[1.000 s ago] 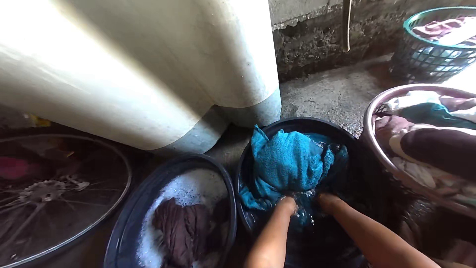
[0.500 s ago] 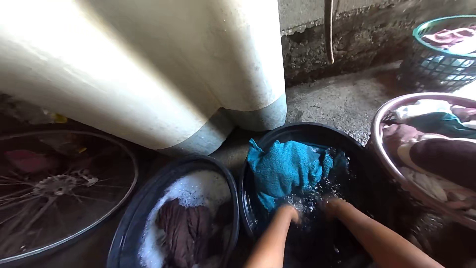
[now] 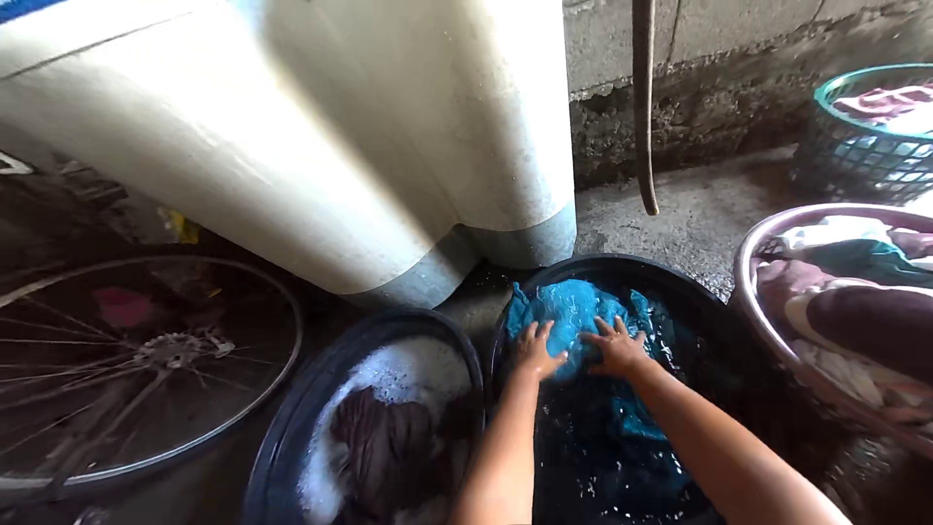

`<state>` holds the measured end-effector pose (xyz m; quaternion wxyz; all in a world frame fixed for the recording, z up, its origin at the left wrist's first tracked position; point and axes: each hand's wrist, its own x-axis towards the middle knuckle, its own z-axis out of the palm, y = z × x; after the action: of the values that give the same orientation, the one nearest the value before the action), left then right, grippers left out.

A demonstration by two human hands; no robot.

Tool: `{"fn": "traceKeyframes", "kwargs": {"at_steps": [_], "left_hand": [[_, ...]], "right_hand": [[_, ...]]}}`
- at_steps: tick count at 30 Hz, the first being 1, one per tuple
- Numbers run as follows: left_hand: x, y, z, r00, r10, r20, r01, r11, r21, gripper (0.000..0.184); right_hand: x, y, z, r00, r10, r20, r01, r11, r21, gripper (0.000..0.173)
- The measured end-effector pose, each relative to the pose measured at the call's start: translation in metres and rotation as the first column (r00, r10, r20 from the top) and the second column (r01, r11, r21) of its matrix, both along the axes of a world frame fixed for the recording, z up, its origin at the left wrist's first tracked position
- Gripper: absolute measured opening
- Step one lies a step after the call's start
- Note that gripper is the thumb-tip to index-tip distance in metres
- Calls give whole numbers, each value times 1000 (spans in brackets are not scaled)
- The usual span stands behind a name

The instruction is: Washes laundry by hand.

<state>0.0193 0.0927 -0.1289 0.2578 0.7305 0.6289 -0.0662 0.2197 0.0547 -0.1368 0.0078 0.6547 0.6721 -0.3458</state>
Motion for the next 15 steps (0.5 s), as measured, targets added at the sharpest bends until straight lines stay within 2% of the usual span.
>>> {"fn": "traceKeyframes", "kwargs": {"at_steps": [4,7,12,15], "left_hand": [[7,-48,-25,999,29,-36,-31,997,-64,76],[13,-68,-36,998,31,-57,-40,986,-160,76],[21,-79,-48,991,-11,-133,-29,956,-293,70],[25,-79,-55,993,-17,-120,-29,928,-370,63]], "right_hand": [[4,-21,-12,989,89,115,-83,995,-56,68],[5,-30,-21,972,157,172,-141,984,-106,65],[-2,-38,-38,957,213,198,-173,965,-198,61],[-6,-38,-51,949,228,218,-173,954,-244,59]]}}
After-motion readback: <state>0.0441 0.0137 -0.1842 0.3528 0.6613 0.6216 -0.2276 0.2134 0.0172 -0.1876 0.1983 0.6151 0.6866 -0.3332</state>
